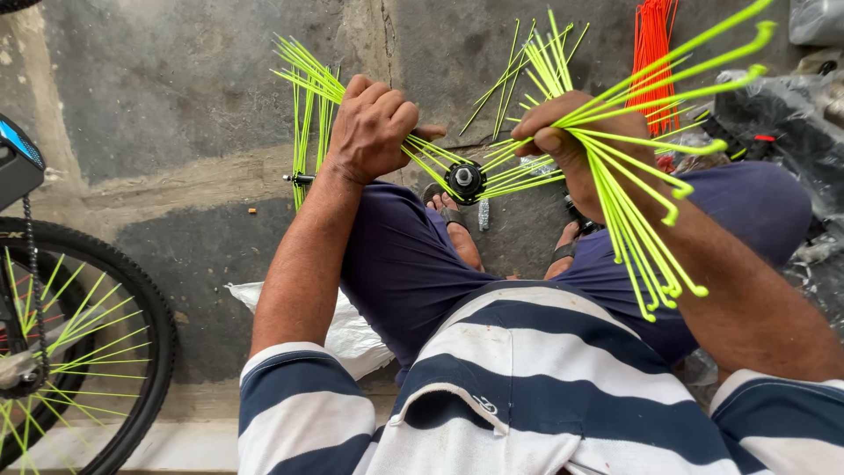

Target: The person sits on the ground and laces a bicycle wheel, inserting green spokes one at a time through the hub flange holes and arranging them into a fan pattern. They gather and align bundles of spokes by hand, then reach for more spokes from the pile beside them.

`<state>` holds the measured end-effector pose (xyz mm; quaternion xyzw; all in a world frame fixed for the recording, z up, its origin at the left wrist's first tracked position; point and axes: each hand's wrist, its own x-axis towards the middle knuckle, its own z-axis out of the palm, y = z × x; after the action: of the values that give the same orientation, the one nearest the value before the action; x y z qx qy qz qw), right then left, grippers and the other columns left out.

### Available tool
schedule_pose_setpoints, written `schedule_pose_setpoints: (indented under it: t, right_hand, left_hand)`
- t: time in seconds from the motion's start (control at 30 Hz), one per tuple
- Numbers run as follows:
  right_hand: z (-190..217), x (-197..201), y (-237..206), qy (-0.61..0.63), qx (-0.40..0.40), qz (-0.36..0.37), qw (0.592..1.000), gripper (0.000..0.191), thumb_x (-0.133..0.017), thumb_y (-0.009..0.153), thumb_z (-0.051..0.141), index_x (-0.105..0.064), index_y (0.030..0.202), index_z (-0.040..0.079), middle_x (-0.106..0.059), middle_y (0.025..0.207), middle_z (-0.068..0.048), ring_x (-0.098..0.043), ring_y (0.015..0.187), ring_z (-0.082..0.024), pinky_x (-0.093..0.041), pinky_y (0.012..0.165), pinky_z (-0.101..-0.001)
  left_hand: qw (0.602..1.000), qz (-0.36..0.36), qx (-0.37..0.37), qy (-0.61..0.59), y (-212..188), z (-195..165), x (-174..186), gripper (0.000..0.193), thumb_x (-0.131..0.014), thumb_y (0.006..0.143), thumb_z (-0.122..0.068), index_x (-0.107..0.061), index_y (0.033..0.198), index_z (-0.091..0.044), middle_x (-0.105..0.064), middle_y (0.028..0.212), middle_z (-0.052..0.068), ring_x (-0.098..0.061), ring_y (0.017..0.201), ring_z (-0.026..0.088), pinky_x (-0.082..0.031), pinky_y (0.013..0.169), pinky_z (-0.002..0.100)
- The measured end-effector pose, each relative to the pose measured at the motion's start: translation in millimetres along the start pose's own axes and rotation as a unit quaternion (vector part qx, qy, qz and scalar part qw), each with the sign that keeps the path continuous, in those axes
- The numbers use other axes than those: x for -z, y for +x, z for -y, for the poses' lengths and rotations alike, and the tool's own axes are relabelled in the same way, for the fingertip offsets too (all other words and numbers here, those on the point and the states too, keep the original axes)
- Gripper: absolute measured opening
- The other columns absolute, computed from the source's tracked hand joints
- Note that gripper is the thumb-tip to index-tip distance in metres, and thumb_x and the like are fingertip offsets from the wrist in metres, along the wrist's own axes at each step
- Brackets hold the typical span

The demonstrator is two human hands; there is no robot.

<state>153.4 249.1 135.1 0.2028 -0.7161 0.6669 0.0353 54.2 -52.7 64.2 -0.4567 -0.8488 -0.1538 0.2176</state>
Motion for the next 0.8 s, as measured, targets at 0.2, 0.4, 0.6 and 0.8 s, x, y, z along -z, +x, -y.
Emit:
schedule_pose_setpoints:
  t: [0.2,0.4,0.6,0.8]
  right_hand:
    - [7,-1,10,-0.085,0.063,0.040,0.994,0.017,-0.061,0.116,0.017,-0.064,0.121,0.002,-0.070,0.112,-0.012,-0.075,0.096,-0.021,-0.064,0.085,-0.0318]
    - [22,-4,23,-0.219,0.159,0.108,0.957,0.011,-0.070,0.103,0.006,-0.064,0.111,0.001,-0.072,0.106,-0.012,-0.074,0.098,-0.028,-0.062,0.084,-0.0375]
    - [14,-18,28,-0.359,0.209,0.181,0.892,0.018,-0.072,0.092,0.000,-0.071,0.111,0.001,-0.075,0.104,-0.014,-0.074,0.086,-0.025,-0.060,0.069,-0.0346]
    - [-6,-13,28,-0.245,0.120,0.141,0.952,0.009,-0.067,0.100,0.000,-0.068,0.109,0.001,-0.073,0.098,-0.011,-0.074,0.085,-0.023,-0.060,0.071,-0.0331]
  left_hand:
    - [1.000,-0.004,-0.005,0.005,-6,2,-3,0.056,-0.080,0.099,-0.052,-0.048,0.073,-0.014,-0.050,0.070,0.001,-0.050,0.067,0.022,-0.039,0.072,0.040]
    - [1.000,-0.006,-0.006,-0.001,-8,3,-7,0.056,-0.080,0.100,-0.052,-0.048,0.074,-0.014,-0.051,0.071,0.001,-0.051,0.067,0.021,-0.039,0.072,0.040]
    - [1.000,-0.014,-0.006,-0.005,-9,5,-5,0.054,-0.080,0.101,-0.049,-0.049,0.076,-0.013,-0.052,0.072,0.003,-0.054,0.069,0.023,-0.041,0.073,0.041]
    - [1.000,-0.015,-0.002,-0.022,-12,3,0,0.052,-0.079,0.101,-0.047,-0.050,0.079,-0.011,-0.055,0.076,0.005,-0.057,0.074,0.026,-0.044,0.076,0.042]
